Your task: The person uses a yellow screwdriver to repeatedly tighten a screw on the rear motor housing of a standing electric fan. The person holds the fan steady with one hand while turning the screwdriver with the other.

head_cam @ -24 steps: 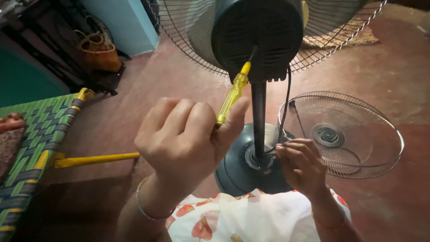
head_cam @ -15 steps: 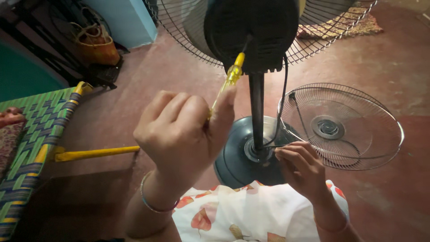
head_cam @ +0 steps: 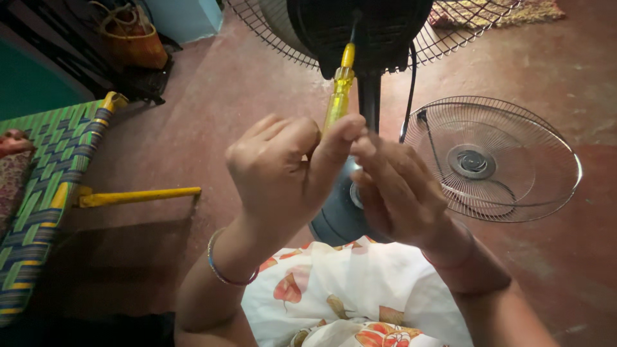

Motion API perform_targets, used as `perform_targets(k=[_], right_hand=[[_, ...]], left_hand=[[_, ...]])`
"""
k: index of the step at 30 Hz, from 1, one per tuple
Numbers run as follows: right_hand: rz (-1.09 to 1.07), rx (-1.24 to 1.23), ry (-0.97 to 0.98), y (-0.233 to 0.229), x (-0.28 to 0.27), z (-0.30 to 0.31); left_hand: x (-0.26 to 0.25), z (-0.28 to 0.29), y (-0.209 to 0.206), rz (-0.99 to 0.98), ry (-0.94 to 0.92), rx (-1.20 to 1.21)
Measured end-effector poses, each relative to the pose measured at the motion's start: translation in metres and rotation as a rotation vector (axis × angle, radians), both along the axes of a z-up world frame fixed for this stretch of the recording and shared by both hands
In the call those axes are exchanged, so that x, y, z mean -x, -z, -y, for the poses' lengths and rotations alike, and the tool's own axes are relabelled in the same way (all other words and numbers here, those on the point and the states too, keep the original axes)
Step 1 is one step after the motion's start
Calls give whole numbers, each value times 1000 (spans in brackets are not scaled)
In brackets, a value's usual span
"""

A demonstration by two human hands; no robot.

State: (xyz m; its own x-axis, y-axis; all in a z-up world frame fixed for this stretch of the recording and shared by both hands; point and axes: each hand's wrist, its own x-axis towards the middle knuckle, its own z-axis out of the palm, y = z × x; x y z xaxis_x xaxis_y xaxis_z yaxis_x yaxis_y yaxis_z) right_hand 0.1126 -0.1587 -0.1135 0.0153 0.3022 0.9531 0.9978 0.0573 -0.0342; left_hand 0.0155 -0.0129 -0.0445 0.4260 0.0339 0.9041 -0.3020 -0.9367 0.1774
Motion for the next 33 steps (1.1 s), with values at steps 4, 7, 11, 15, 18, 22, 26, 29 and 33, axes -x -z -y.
perform_targets(k=[4,7,11,15,18,22,26,29,33], right_hand=[[102,-94,148,-10,5,-16],[66,-146,122,-14,6,-21],[94,-109,111,-24,3,-16],[121,-76,167,-29,4,-18],[89,-109,178,-30,7,-22],[78,-163,173,-31,7,-22],[60,-155,172,-31,6,-21],[52,-191,184,-28,5,-24],[49,-246,233,-22,3,-24]], left_hand=[[0,-4,4,-64,27,11],[0,-8,6,-94,33,12],[2,-10,2,-140,29,-6],[5,-12,-5,-129,-38,-56],[7,-12,-10,-5,15,-215],[15,-4,-5,53,174,-133],[16,-11,-3,100,168,-340],[14,-17,-2,160,101,-489],[14,-19,-3,202,56,-555]])
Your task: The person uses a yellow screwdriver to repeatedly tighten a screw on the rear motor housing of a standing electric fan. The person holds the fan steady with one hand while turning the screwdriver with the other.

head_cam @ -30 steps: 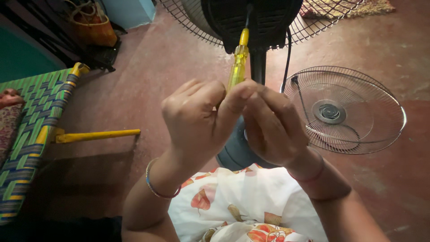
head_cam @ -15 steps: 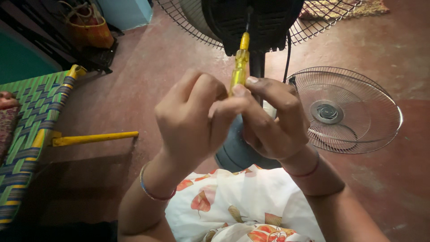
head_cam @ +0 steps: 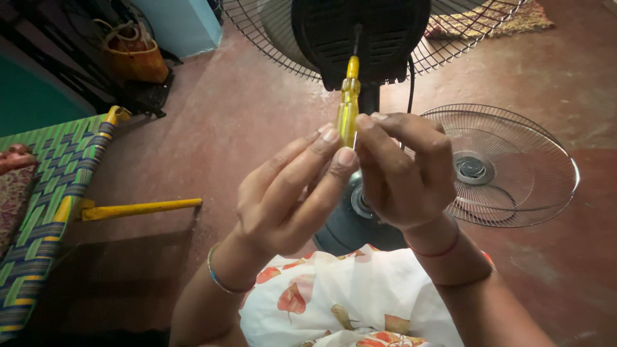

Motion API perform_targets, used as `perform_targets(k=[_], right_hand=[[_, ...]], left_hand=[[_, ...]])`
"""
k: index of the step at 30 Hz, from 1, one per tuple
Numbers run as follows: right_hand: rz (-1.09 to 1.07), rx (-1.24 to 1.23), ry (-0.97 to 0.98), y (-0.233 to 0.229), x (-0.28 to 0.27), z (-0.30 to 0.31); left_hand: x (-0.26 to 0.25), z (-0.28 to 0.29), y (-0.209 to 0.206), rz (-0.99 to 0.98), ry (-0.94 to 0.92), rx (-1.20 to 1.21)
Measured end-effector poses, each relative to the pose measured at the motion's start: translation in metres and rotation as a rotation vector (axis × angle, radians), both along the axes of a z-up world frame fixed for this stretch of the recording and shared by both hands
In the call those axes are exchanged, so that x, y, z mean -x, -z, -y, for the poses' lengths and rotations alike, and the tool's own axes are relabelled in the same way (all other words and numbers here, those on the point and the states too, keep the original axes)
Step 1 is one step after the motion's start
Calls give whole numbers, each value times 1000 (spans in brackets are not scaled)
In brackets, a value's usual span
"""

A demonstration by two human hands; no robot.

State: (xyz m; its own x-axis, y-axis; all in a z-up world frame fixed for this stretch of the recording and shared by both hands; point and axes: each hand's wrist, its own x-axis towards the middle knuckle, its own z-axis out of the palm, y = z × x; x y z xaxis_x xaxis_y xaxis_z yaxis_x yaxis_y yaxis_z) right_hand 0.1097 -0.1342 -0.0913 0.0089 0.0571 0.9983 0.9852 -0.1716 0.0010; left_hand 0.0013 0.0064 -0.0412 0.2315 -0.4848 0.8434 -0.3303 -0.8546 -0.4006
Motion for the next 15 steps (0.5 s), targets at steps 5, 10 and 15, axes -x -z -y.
perform_targets(k=[5,10,15], right_hand=[[-32,-20,-55,7,0,0],[-54,24,-88,19,5,6],[-58,16,-50,26,7,3]], left_hand=[[-1,4,-9,29,-6,26],[0,8,-18,17,-4,105],[-4,9,-23,65,-47,110]])
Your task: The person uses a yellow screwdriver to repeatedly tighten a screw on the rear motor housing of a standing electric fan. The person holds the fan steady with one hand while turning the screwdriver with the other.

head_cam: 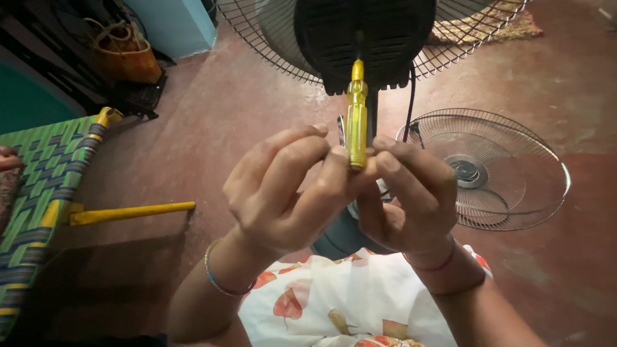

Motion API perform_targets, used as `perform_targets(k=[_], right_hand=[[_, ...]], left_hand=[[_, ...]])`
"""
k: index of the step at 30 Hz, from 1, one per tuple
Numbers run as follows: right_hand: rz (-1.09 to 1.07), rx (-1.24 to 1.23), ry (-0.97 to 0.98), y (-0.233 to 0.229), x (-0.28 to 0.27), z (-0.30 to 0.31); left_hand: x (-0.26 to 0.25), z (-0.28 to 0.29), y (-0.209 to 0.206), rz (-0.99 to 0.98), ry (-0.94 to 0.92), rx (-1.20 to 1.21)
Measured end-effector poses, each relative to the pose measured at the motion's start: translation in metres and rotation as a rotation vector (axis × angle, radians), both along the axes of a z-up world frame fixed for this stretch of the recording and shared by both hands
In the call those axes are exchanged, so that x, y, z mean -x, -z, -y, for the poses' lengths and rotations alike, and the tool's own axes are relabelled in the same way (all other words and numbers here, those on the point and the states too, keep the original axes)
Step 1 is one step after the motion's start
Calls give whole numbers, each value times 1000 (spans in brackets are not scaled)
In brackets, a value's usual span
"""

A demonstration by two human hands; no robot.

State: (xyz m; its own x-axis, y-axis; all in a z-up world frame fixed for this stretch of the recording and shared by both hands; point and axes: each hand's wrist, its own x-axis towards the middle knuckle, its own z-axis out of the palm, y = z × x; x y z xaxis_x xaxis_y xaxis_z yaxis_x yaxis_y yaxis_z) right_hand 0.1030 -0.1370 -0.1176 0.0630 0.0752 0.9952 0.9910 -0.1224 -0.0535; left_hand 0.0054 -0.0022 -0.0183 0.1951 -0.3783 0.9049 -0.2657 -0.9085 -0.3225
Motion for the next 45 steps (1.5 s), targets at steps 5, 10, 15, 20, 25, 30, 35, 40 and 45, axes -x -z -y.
perform_targets(k=[5,10,15,20,25,30,35,40,45], right_hand=[[3,-19,-8,7,0,-6],[-33,-19,40,13,0,-6],[-52,-23,25,10,3,-8],[-33,-73,-6,2,4,-17],[10,-96,-4,-5,5,-25],[33,-87,11,-4,-4,-36],[45,-64,14,1,-17,-51],[42,-41,21,5,-28,-67],[72,-38,36,4,-44,-87]], left_hand=[[1,-5,1,-37,-53,10],[0,-6,4,-46,-61,27],[-3,-12,7,-67,-6,74],[-7,-21,13,-66,55,87],[-13,-31,21,-93,104,99],[-29,-39,32,-123,181,100],[-55,-54,34,-102,276,121],[-102,-74,36,61,198,139],[-156,-89,35,136,240,250]])
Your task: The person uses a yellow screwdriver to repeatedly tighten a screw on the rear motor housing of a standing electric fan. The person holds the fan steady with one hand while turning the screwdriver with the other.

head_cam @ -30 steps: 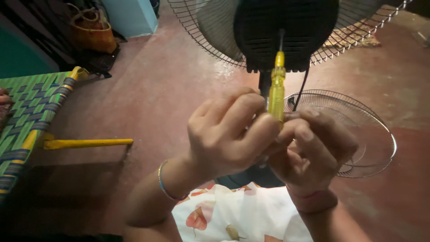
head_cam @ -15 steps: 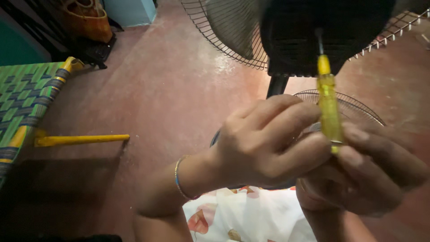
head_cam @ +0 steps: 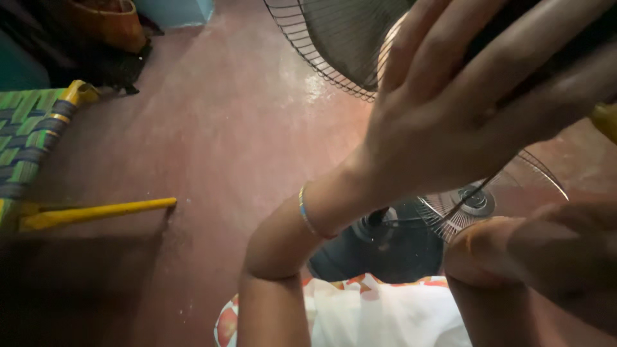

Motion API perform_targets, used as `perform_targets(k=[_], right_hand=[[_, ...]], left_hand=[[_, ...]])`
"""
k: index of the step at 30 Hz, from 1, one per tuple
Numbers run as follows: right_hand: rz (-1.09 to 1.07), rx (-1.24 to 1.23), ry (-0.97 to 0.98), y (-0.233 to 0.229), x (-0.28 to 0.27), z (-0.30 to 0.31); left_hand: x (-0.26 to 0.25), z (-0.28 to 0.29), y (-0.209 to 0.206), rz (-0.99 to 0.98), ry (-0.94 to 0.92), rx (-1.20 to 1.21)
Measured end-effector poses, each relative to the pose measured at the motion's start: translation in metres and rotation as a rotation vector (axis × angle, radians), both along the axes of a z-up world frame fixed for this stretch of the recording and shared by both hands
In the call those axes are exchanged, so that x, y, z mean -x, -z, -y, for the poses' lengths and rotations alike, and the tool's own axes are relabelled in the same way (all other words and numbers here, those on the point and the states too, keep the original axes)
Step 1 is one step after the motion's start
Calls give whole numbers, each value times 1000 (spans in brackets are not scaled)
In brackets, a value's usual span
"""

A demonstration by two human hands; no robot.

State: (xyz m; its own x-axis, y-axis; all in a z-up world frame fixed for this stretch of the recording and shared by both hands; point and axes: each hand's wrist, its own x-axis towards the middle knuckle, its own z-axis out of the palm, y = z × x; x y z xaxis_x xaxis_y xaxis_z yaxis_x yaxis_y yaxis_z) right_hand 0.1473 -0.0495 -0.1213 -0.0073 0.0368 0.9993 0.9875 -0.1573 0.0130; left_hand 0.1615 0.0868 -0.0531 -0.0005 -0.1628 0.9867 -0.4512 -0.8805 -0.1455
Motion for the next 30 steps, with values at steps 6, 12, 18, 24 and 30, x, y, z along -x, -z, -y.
perform_targets(k=[6,12,18,24,30], right_hand=[[27,11,15,-2,-21,-25],[40,17,29,-1,-29,-40],[30,23,41,2,-39,-46],[30,28,74,3,-40,-46],[29,37,99,5,-35,-48]], left_hand=[[-27,-12,5,-42,-65,2],[-33,-10,9,5,-61,66],[-39,-12,13,5,3,102],[-38,-15,17,16,30,111],[-29,-29,27,-3,-15,127]])
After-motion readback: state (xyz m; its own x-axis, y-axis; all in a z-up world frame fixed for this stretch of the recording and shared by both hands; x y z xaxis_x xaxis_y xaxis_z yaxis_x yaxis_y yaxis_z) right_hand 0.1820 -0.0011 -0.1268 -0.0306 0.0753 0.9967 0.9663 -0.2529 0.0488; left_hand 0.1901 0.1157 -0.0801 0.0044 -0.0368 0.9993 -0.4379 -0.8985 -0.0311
